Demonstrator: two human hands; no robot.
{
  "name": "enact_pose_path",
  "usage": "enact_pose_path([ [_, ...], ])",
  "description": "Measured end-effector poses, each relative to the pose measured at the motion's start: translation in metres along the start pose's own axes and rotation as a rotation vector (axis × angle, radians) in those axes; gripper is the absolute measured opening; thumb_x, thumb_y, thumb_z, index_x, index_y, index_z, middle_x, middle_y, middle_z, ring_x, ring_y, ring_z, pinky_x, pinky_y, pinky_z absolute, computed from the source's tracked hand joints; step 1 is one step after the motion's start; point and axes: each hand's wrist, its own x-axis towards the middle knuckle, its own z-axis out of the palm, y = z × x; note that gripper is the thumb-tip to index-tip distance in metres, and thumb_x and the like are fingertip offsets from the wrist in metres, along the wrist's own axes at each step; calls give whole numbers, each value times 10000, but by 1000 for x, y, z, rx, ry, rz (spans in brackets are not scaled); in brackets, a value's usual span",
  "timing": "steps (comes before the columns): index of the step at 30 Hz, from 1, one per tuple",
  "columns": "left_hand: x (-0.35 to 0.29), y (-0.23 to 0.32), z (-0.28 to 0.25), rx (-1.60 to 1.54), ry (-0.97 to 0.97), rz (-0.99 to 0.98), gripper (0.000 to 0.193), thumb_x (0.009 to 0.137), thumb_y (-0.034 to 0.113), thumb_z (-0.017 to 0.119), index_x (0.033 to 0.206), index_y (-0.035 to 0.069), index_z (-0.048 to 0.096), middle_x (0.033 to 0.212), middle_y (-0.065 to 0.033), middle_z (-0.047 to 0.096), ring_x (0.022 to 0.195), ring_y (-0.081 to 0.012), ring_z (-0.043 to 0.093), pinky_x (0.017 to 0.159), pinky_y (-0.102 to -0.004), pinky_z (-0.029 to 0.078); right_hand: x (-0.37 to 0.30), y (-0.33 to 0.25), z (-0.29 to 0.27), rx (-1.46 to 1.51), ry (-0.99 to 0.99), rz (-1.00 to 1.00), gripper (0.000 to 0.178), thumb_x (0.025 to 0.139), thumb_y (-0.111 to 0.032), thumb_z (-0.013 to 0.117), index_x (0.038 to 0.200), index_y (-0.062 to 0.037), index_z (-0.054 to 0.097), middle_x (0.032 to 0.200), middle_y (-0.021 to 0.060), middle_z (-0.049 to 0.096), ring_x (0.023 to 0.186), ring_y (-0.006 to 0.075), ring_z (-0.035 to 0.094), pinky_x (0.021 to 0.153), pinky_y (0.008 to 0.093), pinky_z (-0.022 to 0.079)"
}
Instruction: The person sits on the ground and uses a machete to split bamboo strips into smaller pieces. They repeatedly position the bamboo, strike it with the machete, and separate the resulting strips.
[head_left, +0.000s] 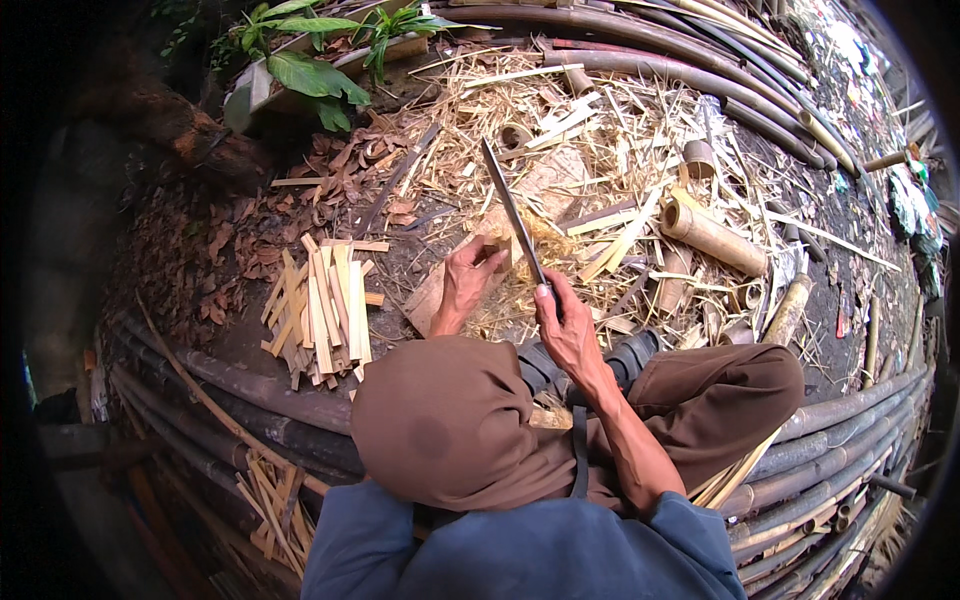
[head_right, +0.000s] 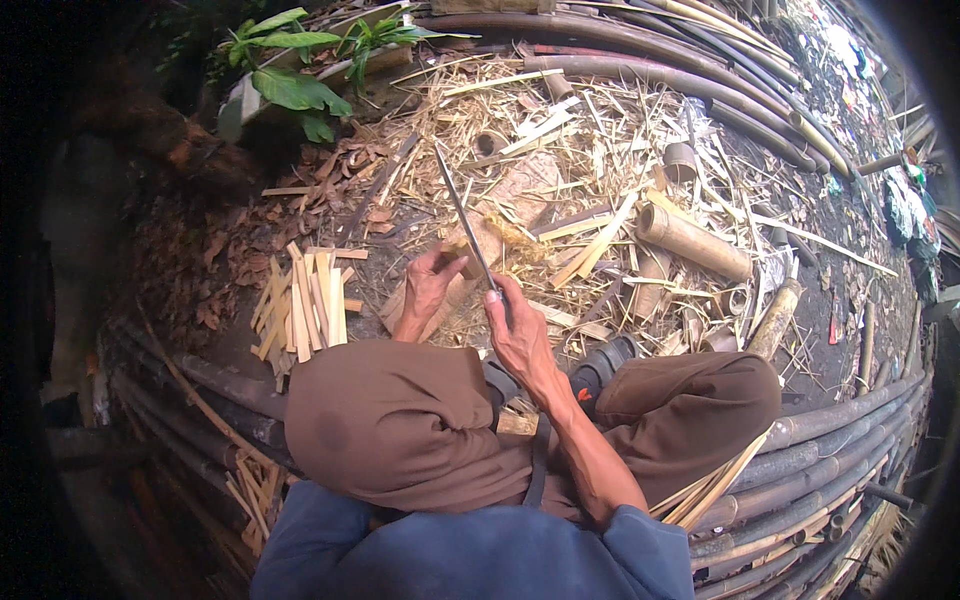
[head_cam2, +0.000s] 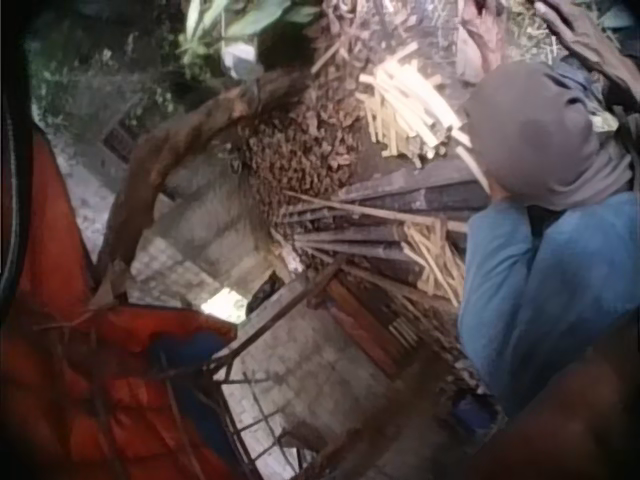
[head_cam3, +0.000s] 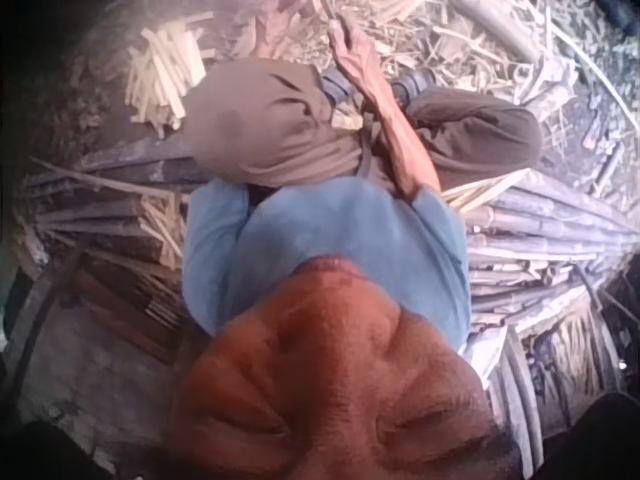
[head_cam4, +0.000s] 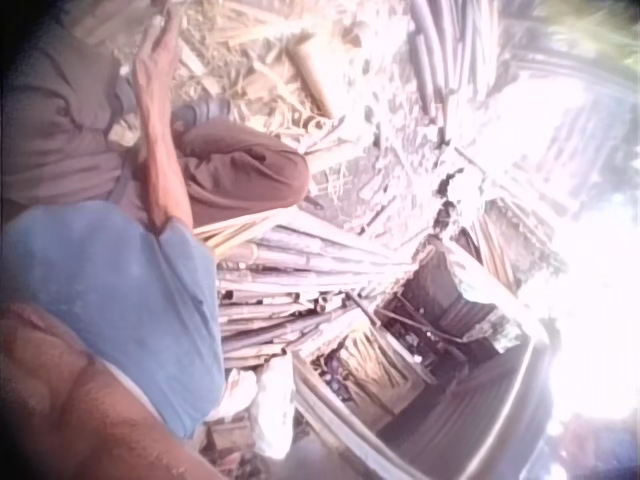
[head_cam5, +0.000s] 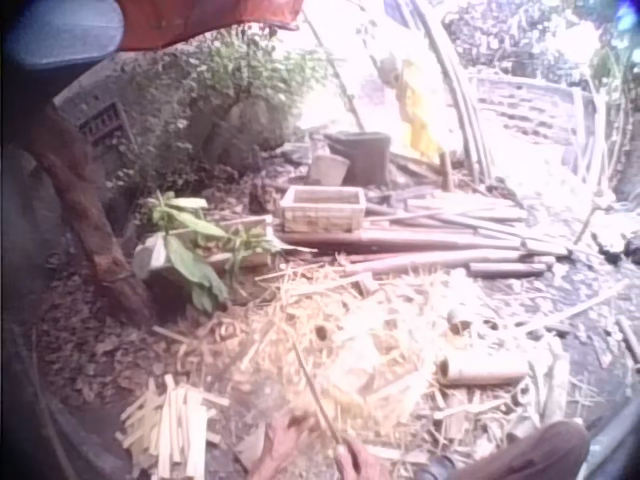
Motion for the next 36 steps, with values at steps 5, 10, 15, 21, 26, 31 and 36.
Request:
enact_pose_path([
  [5,-5,7,5,-34,-37,19,177,884,139,679,964,-9,625,791,-66,670,737,-69,562,642,-265,486,8,7,6,37,-13,-7,326,990,-261,470,1242,-59,512,623,125,524,577,203,518,582,358,427],
  [10,-4,4,6,92,-78,41,195,875,110,674,1028,-5,640,865,-71,699,801,-98,614,702,-267,508,6,5,0,-110,-6,-22,330,983,-267,479,1238,-61,522,688,198,595,656,341,610,635,421,455],
  [15,-8,-2,3,44,-76,59,159,890,107,654,997,-11,655,800,-67,665,723,-87,530,647,-266,460,15,-2,-28,-503,-101,-156,306,964,-304,523,1221,-142,565,805,158,654,663,315,638,643,384,494],
  [21,0,-1,16,53,-67,99,183,905,169,648,1005,17,671,776,-75,661,703,-89,536,628,-284,461,15,56,9,-262,87,-130,347,972,-324,506,1292,-193,480,813,213,659,744,424,644,632,485,490],
  [26,5,23,1,206,-94,111,197,906,180,633,935,-14,637,812,-139,682,722,-197,649,640,-322,492,10,34,23,-233,142,-38,346,978,-325,497,1255,-120,466,717,258,623,708,459,629,602,512,457],
  [31,5,48,-4,187,-42,181,243,851,213,701,896,-10,614,750,-130,646,657,-137,562,606,-327,462,3,8,14,-289,155,-74,321,991,-338,471,1158,-63,483,703,269,605,700,481,611,599,519,446],
  [36,1,54,-14,279,-87,173,264,856,222,699,849,-19,593,739,-135,645,650,-152,581,597,-339,457,1,-20,-8,-315,-3,-37,296,1000,-325,458,1002,-30,486,680,275,591,695,505,583,604,522,439],
])
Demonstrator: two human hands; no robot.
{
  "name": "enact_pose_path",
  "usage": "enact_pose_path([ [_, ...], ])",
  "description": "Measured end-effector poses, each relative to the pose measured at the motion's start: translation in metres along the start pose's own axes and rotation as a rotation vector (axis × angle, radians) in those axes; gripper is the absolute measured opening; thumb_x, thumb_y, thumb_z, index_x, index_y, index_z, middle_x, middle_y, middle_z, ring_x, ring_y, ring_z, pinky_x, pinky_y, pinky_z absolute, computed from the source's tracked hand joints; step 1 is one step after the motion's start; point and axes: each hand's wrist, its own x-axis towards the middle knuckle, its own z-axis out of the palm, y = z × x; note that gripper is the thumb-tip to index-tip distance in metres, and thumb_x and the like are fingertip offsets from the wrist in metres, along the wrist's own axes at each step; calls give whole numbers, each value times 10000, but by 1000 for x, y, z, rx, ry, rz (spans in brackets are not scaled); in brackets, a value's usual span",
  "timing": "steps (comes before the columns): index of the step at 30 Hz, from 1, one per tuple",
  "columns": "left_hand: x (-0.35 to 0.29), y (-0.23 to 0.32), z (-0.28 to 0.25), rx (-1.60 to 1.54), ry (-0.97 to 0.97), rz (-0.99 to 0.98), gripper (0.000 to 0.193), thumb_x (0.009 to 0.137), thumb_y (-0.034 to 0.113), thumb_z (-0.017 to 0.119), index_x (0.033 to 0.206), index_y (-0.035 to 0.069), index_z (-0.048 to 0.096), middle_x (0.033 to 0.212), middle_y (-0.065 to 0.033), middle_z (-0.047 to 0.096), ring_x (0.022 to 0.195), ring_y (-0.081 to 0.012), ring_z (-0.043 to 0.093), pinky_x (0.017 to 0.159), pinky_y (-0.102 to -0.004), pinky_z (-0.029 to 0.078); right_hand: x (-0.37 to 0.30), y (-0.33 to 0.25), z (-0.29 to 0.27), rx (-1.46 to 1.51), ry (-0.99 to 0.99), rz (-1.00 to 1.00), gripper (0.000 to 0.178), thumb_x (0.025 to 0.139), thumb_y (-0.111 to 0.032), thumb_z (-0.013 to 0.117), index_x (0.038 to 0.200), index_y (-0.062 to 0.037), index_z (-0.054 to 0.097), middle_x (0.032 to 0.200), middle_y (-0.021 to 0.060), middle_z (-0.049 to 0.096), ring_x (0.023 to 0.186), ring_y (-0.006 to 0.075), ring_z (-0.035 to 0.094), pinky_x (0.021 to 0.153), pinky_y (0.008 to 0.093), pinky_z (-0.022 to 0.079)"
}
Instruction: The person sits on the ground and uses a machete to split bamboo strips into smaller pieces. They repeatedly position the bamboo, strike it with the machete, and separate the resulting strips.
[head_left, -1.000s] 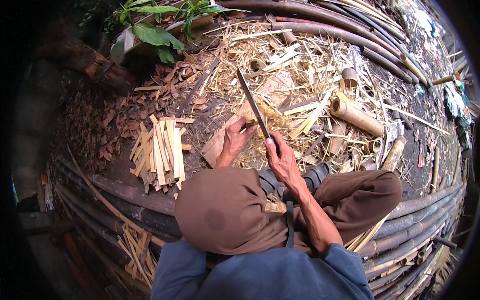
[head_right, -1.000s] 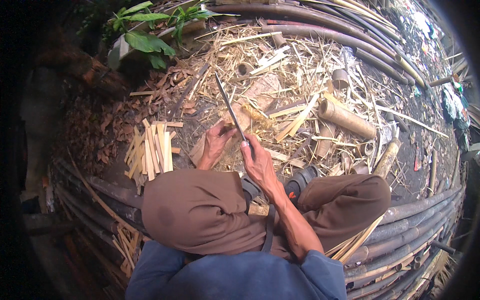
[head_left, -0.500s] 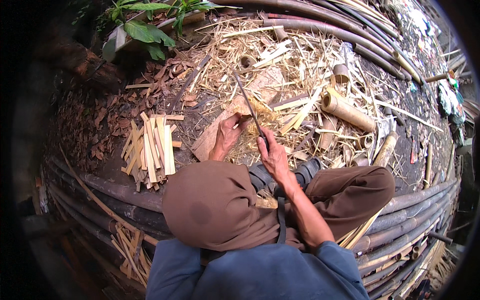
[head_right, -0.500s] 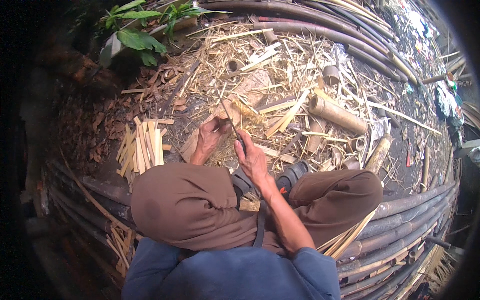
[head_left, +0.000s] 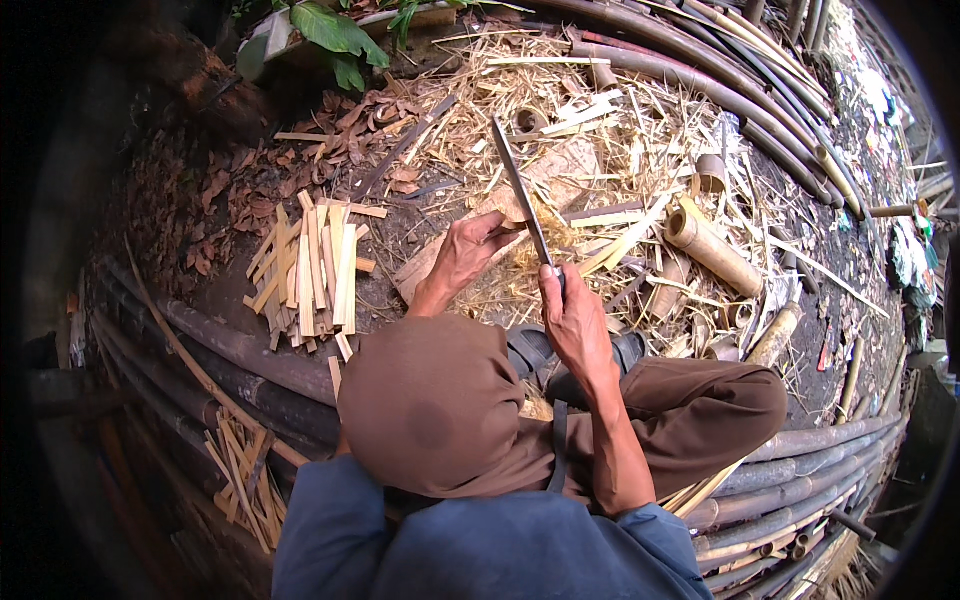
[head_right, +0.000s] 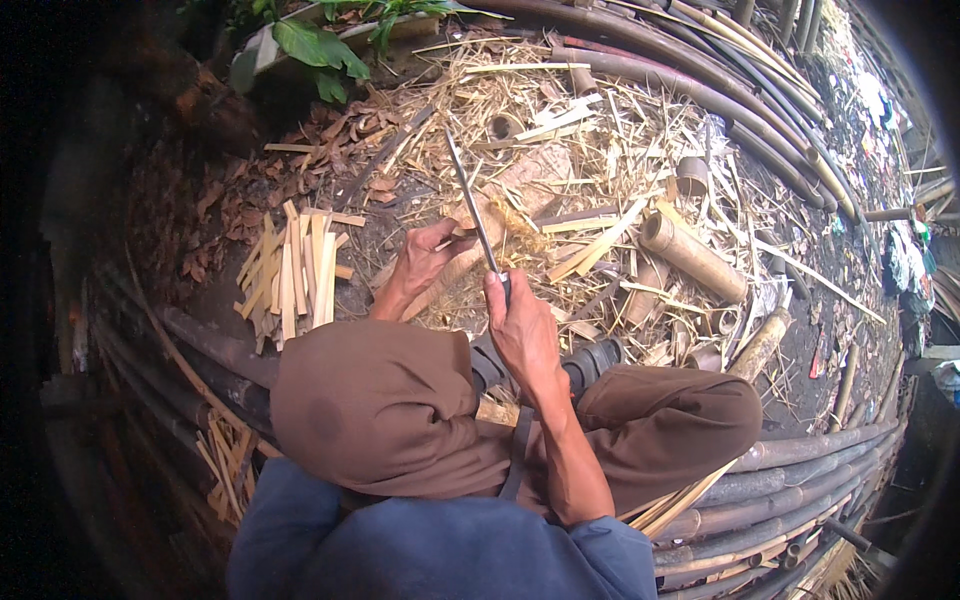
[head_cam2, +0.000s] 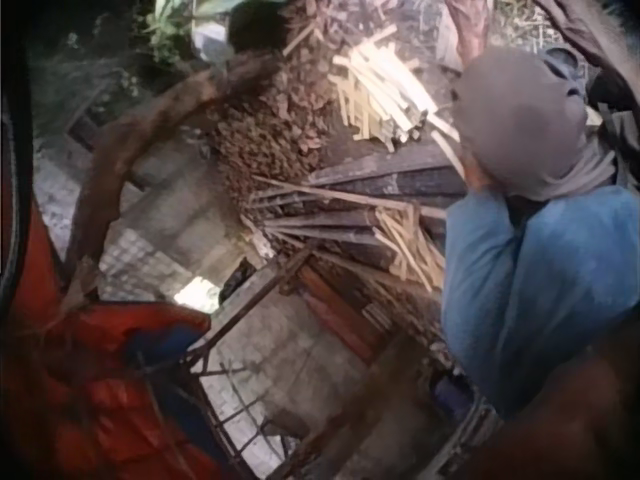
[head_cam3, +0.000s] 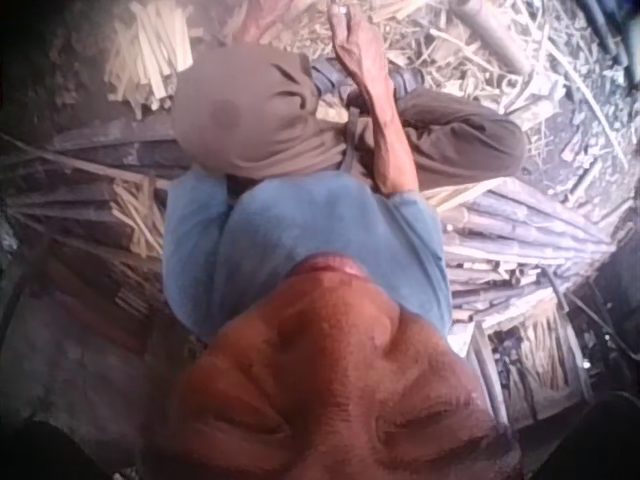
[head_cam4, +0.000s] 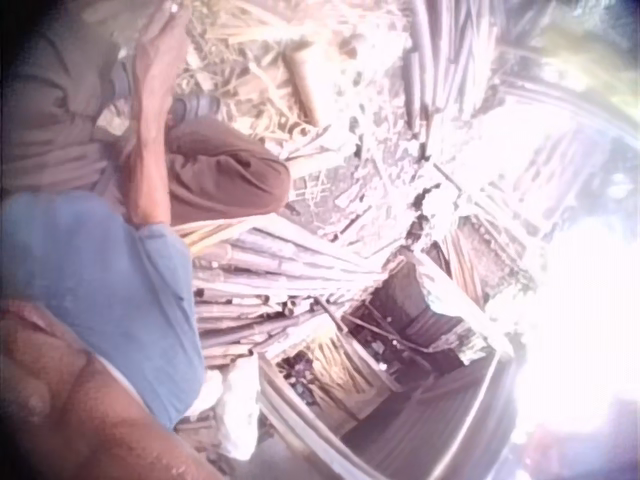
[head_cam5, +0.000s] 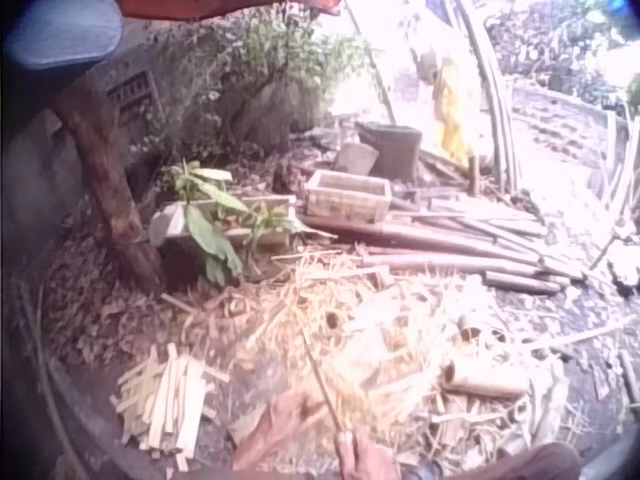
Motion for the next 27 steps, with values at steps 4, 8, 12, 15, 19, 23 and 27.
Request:
enact_pose_path([
  [4,3,-15,9,-5,-14,-41,206,874,207,667,903,8,623,827,-129,698,763,-138,662,649,-314,494,3,11,11,15,76,-38,276,987,-321,483,988,-46,467,642,272,579,675,504,579,585,541,425],
  [8,-1,-31,14,14,18,-69,233,858,185,682,1045,45,668,838,-136,704,775,-125,665,670,-303,506,11,35,41,-11,84,-6,250,970,-322,513,1038,-91,445,628,271,577,640,509,571,541,557,410],
  [12,10,-30,17,153,28,-95,199,860,129,688,1012,4,666,831,-94,715,783,-114,662,676,-287,518,21,37,44,90,123,6,230,973,-295,508,1001,-72,460,623,272,567,637,508,568,526,538,403],
  [15,13,-8,-1,-184,38,-51,178,849,122,702,964,-11,671,911,-107,714,838,-113,659,715,-250,511,14,13,29,128,171,-119,235,973,-308,509,1006,-78,478,624,249,577,603,476,586,512,511,423],
  [19,3,-40,-3,127,-95,-141,575,774,226,766,1247,-5,535,1170,-196,631,1067,-245,628,901,-372,486,31,52,57,74,145,-103,254,963,-321,524,963,-70,487,630,257,584,612,476,589,536,517,441],
  [23,-9,-42,2,220,-80,-142,544,830,180,707,1301,50,465,1245,-234,576,1157,-317,581,928,-430,477,25,30,22,126,121,-54,277,955,-325,545,917,-54,496,612,237,569,605,466,585,528,497,437],
  [27,-44,-19,-49,-94,-79,-444,437,862,160,682,1237,22,504,1212,-182,593,1130,-292,581,952,-406,478,0,-43,-31,151,140,-198,271,945,-301,564,898,-43,501,584,192,577,543,421,593,496,480,440],
])
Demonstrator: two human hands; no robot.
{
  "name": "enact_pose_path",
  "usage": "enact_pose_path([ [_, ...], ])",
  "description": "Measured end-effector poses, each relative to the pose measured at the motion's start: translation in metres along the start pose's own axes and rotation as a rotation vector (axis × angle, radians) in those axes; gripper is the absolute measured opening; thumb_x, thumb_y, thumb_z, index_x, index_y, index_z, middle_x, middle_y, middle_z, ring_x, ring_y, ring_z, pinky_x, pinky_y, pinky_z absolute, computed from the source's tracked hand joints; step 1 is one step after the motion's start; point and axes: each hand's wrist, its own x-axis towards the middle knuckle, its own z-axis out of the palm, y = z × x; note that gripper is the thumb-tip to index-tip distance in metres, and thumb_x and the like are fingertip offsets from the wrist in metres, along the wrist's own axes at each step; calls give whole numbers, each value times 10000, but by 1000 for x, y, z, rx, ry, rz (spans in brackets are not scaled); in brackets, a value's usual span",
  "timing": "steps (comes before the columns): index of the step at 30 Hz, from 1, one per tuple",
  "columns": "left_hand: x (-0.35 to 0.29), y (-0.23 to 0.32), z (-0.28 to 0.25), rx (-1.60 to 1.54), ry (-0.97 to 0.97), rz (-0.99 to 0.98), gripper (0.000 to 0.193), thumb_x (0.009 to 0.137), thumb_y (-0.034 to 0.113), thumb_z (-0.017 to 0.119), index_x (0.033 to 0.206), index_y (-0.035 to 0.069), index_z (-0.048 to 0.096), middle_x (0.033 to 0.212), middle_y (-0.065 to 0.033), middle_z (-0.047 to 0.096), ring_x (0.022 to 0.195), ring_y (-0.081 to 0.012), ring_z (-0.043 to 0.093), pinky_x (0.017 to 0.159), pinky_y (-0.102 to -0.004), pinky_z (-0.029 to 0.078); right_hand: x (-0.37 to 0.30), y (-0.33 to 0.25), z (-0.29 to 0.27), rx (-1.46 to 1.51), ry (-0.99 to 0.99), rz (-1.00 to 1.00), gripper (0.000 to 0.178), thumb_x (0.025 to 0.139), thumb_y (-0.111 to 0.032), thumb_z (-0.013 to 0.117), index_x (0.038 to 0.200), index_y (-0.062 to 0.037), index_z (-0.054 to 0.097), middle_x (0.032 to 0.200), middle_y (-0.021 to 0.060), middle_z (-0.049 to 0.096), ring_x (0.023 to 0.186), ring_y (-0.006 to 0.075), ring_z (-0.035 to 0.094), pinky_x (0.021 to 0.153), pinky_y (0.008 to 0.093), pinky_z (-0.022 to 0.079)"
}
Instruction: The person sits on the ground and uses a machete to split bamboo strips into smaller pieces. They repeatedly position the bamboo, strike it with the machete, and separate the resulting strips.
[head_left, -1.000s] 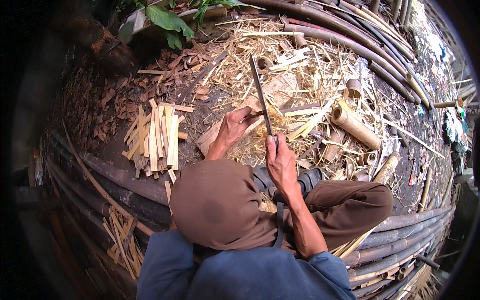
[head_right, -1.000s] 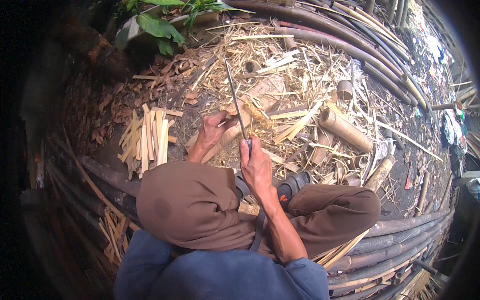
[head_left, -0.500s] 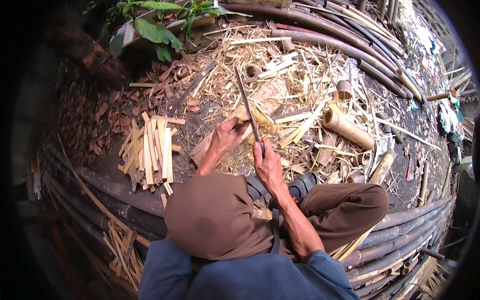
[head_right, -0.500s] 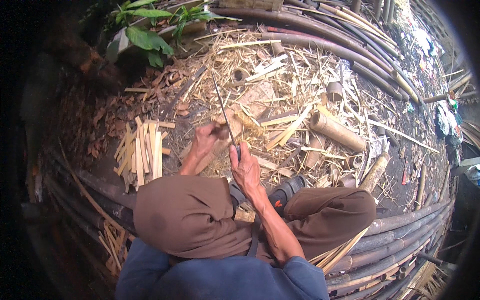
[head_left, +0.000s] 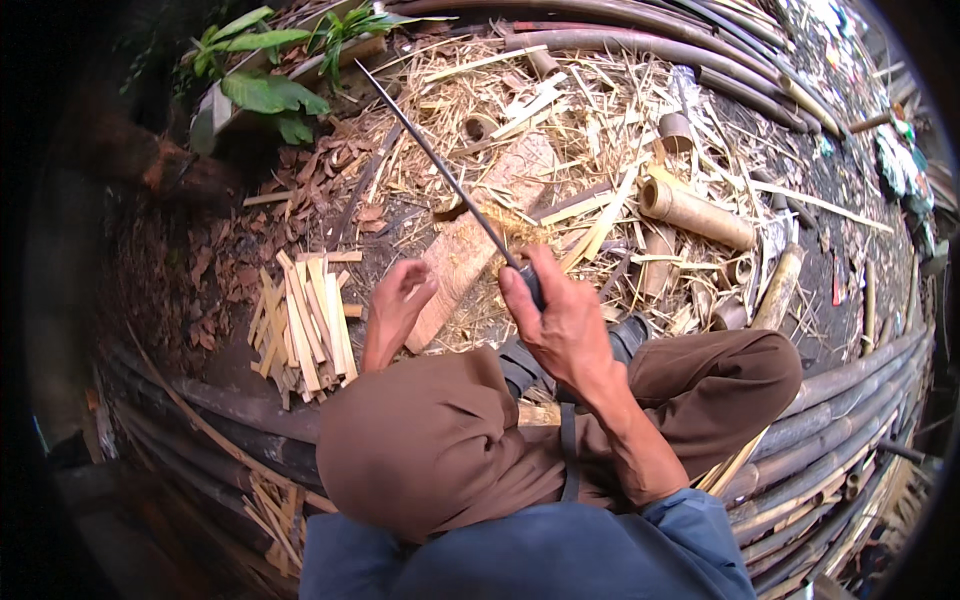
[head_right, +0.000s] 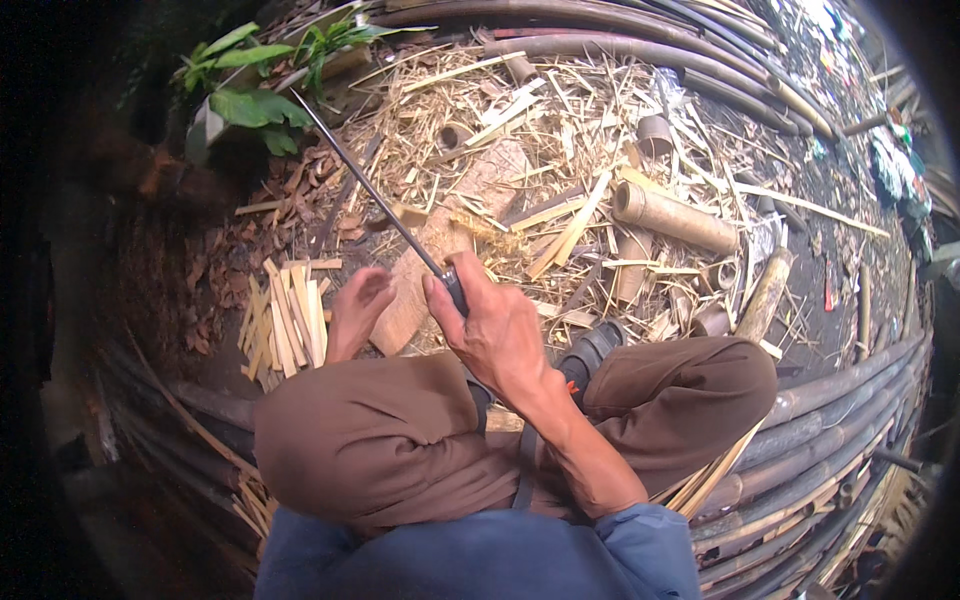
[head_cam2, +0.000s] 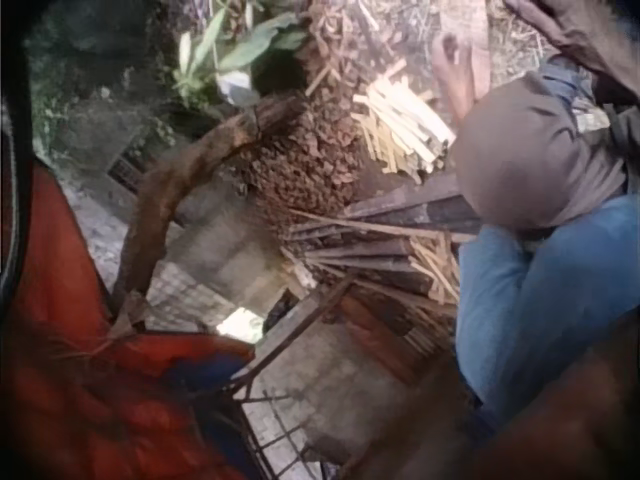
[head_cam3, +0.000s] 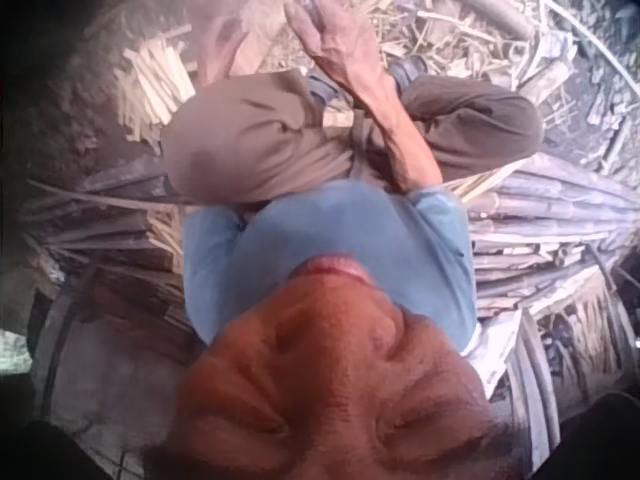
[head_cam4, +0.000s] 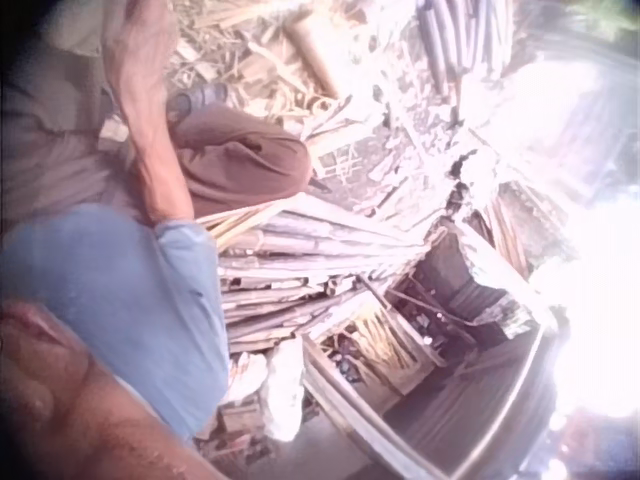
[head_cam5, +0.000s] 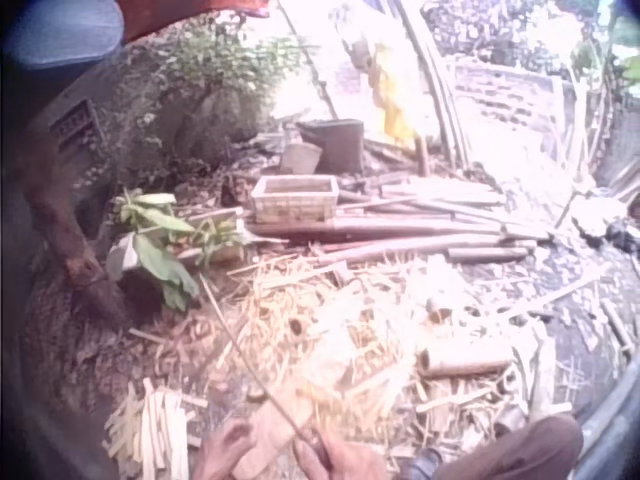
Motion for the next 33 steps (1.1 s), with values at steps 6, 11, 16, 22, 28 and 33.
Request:
enact_pose_path([
  [6,25,15,38,270,132,366,457,841,171,698,1224,13,506,1198,-195,585,1115,-312,580,949,-390,469,14,124,55,-40,-18,183,361,957,-373,516,878,-21,536,673,292,595,689,513,585,611,564,435],
  [11,63,29,55,340,90,596,306,826,96,693,1103,15,590,1013,-181,645,906,-295,653,772,-370,507,19,135,50,221,-307,356,393,825,-377,639,939,-3,599,697,191,631,676,300,640,636,414,485],
  [16,71,48,72,395,18,673,196,846,78,668,1025,13,627,843,-162,646,757,-263,650,652,-345,494,22,167,45,-137,-114,263,256,802,-243,626,885,-1,644,735,207,660,659,346,656,634,438,528],
  [22,76,45,52,363,141,422,143,894,182,660,919,41,656,735,-40,630,657,-109,580,538,-258,487,14,220,39,-426,-121,262,290,791,-286,641,790,3,614,741,248,645,702,387,661,616,461,532],
  [28,81,20,71,-109,309,282,290,833,143,718,1103,57,651,932,-89,673,830,-124,621,687,-263,524,-55,265,94,-226,-328,461,408,786,-345,643,892,49,630,786,269,642,744,385,644,686,452,502],
  [33,114,-83,73,132,57,5,409,897,335,647,1164,25,640,910,-92,688,889,-160,640,802,-325,510,-39,236,86,-106,-294,492,529,803,-471,636,993,22,652,881,282,660,873,417,650,788,466,506],
])
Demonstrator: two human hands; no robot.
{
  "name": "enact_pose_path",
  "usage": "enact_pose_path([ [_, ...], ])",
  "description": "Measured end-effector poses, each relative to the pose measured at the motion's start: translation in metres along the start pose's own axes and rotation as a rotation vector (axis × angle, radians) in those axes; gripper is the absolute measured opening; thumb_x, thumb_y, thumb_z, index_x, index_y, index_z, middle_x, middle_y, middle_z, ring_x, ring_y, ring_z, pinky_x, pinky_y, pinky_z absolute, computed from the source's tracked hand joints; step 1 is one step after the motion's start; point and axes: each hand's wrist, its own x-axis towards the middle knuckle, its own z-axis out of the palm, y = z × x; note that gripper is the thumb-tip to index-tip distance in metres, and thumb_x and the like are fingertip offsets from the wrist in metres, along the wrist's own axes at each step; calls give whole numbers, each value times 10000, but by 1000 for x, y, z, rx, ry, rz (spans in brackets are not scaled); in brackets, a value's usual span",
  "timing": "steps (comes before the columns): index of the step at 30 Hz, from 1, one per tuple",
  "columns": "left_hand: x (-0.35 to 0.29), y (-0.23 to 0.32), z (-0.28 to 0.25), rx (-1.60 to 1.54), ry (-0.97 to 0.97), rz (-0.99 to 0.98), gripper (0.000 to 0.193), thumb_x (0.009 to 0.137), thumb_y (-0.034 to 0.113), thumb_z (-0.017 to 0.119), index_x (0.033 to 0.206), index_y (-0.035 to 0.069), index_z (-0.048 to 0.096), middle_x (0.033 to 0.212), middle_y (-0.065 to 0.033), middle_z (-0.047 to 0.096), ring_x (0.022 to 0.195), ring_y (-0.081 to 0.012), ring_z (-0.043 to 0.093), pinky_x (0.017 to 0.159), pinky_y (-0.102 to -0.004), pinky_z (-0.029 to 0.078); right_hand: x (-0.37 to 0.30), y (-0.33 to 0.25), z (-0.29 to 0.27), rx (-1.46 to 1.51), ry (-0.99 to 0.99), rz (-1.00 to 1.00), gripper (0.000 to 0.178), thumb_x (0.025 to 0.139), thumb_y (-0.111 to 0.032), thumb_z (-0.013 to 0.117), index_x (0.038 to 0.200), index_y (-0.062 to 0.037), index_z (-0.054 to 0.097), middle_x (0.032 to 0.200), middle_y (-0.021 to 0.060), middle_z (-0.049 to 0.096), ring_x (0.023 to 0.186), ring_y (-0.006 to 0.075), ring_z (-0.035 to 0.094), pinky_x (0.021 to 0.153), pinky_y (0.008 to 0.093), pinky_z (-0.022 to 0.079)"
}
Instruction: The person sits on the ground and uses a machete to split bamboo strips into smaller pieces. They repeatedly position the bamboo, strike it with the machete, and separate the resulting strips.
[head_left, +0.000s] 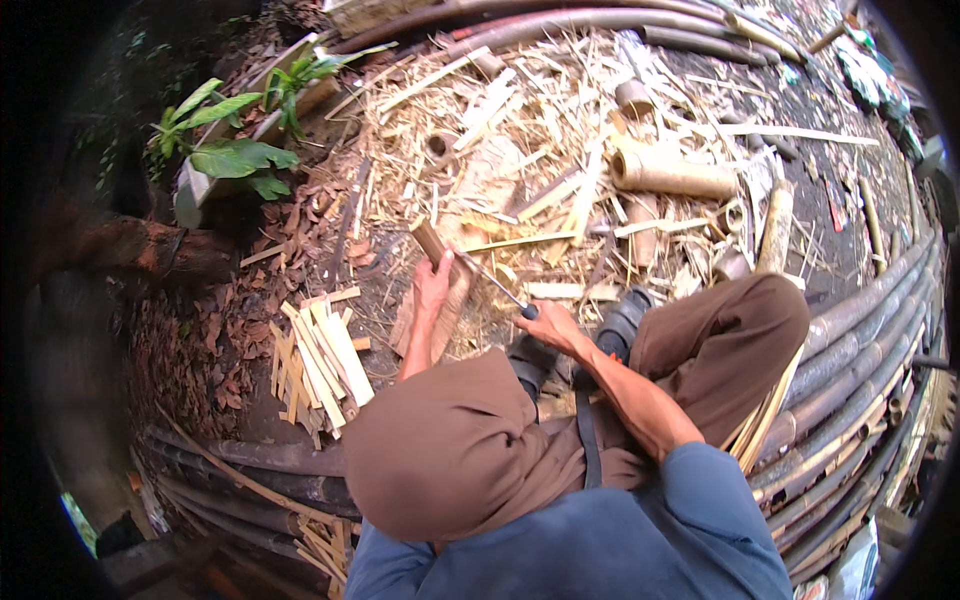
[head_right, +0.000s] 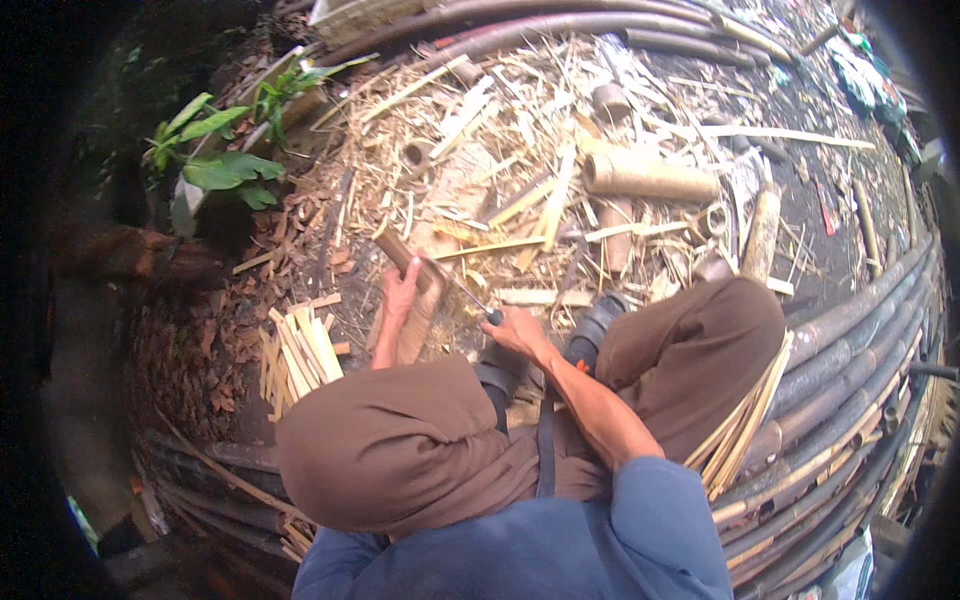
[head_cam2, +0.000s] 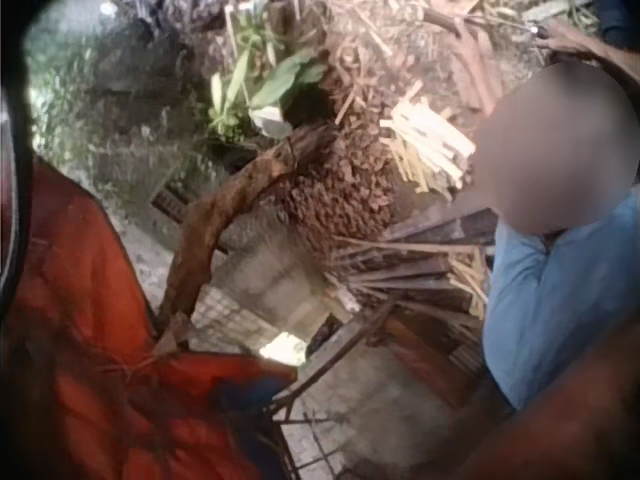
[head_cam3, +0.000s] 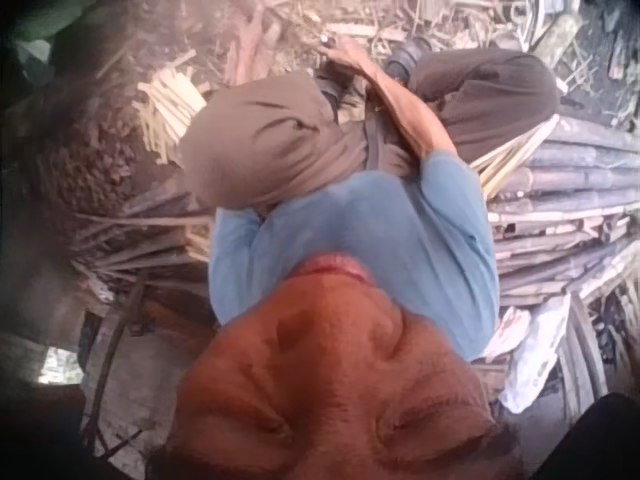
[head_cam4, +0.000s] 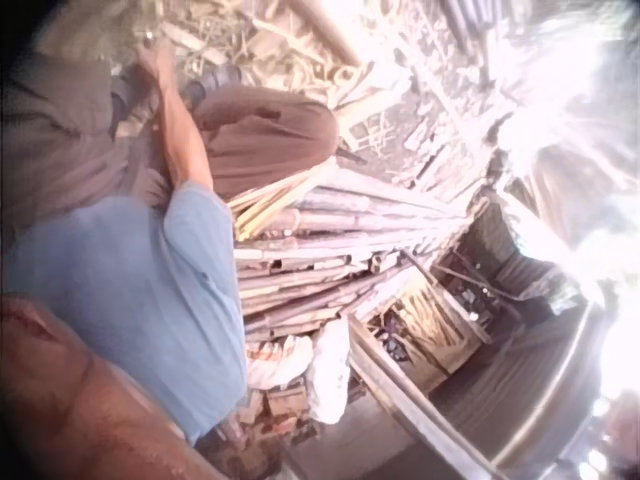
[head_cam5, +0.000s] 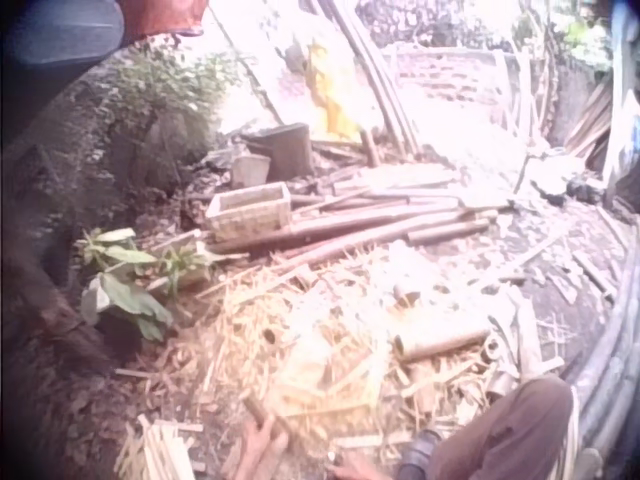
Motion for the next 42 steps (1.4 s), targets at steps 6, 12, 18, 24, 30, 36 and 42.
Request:
enact_pose_path([
  [6,-12,59,-36,-850,0,47,162,973,188,515,998,34,473,702,-34,528,546,-116,546,533,-272,508,-14,-41,-52,-38,297,-121,471,805,-372,626,1174,-86,567,872,208,677,827,388,660,738,470,508],
  [12,-89,52,-44,-650,-91,-210,111,940,142,530,988,66,465,714,-10,475,474,-72,434,382,-229,319,-4,-71,-66,-424,319,-352,353,798,-311,685,1118,-206,582,715,74,666,617,258,642,504,427,467],
  [18,-131,86,-33,282,103,137,590,901,159,562,1445,72,351,895,-239,625,833,-503,560,768,-478,481,-22,-119,-39,-575,181,-588,202,757,-278,688,897,-169,592,576,53,614,522,219,615,446,395,390],
  [24,-141,88,-42,57,-7,148,461,937,171,524,1367,63,398,874,-176,621,741,-355,564,672,-402,475,-7,-99,-58,-568,237,-621,161,712,-159,669,846,-141,581,652,60,647,589,257,656,666,502,429],
  [30,-242,88,-87,-270,-137,-171,319,979,192,484,1266,54,468,834,-110,611,634,-194,555,560,-311,464,46,19,-112,-502,487,43,267,766,-238,690,983,-83,671,808,123,689,733,251,672,665,377,535],
  [36,-206,101,-88,-532,2,-204,292,1036,299,379,1102,42,503,718,-69,587,514,-99,521,444,-233,433,13,-69,-119,-155,455,-257,323,808,-254,652,1102,-119,664,853,159,707,698,239,691,642,396,556],
  [42,-142,142,-67,-711,-185,-5,383,1031,380,380,1127,23,479,685,-81,563,485,-118,520,396,-260,450,-41,-128,-59,-300,265,-718,173,778,-262,697,833,-131,599,590,66,618,503,215,612,480,373,491],
])
